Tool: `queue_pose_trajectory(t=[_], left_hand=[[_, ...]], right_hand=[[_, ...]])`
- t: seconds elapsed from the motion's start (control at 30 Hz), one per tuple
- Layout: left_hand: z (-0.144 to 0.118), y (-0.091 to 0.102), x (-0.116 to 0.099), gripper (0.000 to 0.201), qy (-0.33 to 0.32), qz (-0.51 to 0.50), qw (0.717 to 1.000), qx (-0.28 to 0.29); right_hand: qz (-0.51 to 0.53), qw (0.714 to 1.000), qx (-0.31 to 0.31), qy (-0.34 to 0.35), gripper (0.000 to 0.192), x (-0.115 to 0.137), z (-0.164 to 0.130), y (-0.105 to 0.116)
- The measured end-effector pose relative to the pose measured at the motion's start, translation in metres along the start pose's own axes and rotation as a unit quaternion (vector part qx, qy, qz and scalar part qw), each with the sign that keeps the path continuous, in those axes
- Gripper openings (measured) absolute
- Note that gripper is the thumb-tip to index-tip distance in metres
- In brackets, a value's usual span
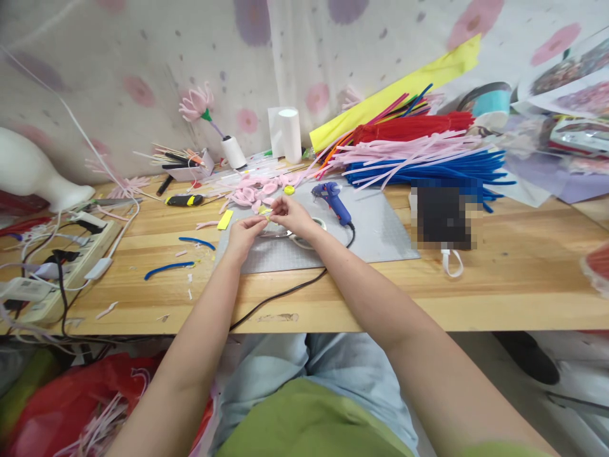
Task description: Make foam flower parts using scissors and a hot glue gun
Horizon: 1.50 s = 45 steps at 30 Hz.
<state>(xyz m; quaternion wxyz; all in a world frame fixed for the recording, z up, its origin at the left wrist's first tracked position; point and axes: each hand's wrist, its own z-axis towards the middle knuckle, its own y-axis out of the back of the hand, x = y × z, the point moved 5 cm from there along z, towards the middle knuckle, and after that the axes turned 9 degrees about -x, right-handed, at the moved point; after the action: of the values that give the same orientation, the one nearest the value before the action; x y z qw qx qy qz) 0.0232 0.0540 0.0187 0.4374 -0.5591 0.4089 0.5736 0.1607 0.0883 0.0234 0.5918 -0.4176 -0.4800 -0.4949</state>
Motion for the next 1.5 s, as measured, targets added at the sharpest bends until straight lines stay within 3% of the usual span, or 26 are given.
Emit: queue_pose_trajectory(t=[0.27,0.47,0.67,0.83,1.07,1.23,1.37,1.43,1.5], left_hand=[[0.001,-0.001,0.002,0.024,0.013,-0.003,1.0,-0.012],[0.003,0.003,0.004,0.025,0.021,-0.006,0.998,-0.051],[0.008,0.004,0.012,0.022,0.054,-0.111,0.987,-0.101],[0.006,-0.001,0.016,0.024,0.082,-0.175,0.978,-0.084],[0.001,-0.002,0.013,0.021,0.089,-0.162,0.982,-0.037],[-0.001,-0.004,0.01,0.019,0.101,-0.183,0.978,-0.013],[-0.003,-0.003,0.006,0.023,0.109,-0.187,0.976,-0.021],[-0.002,0.001,0.005,0.035,0.127,-0.2,0.971,-0.034],[0.0,0.008,0.005,0.041,0.134,-0.219,0.964,-0.074]], right_hand=[[-0.003,1.0,0.002,-0.004,0.027,0.003,-0.002,-0.004],[0.061,0.997,0.011,-0.055,0.028,0.008,-0.009,0.002],[0.078,0.994,-0.017,-0.075,0.031,0.003,-0.012,-0.002],[0.121,0.99,0.002,-0.07,0.041,-0.004,-0.014,-0.02],[0.147,0.985,-0.037,-0.08,0.043,-0.009,-0.009,-0.016],[0.148,0.983,-0.021,-0.106,0.043,-0.011,-0.011,-0.016],[0.145,0.982,-0.016,-0.12,0.042,-0.011,-0.012,-0.017],[0.142,0.982,-0.02,-0.121,0.041,-0.011,-0.013,-0.016],[0.139,0.983,-0.022,-0.118,0.041,-0.01,-0.013,-0.015]])
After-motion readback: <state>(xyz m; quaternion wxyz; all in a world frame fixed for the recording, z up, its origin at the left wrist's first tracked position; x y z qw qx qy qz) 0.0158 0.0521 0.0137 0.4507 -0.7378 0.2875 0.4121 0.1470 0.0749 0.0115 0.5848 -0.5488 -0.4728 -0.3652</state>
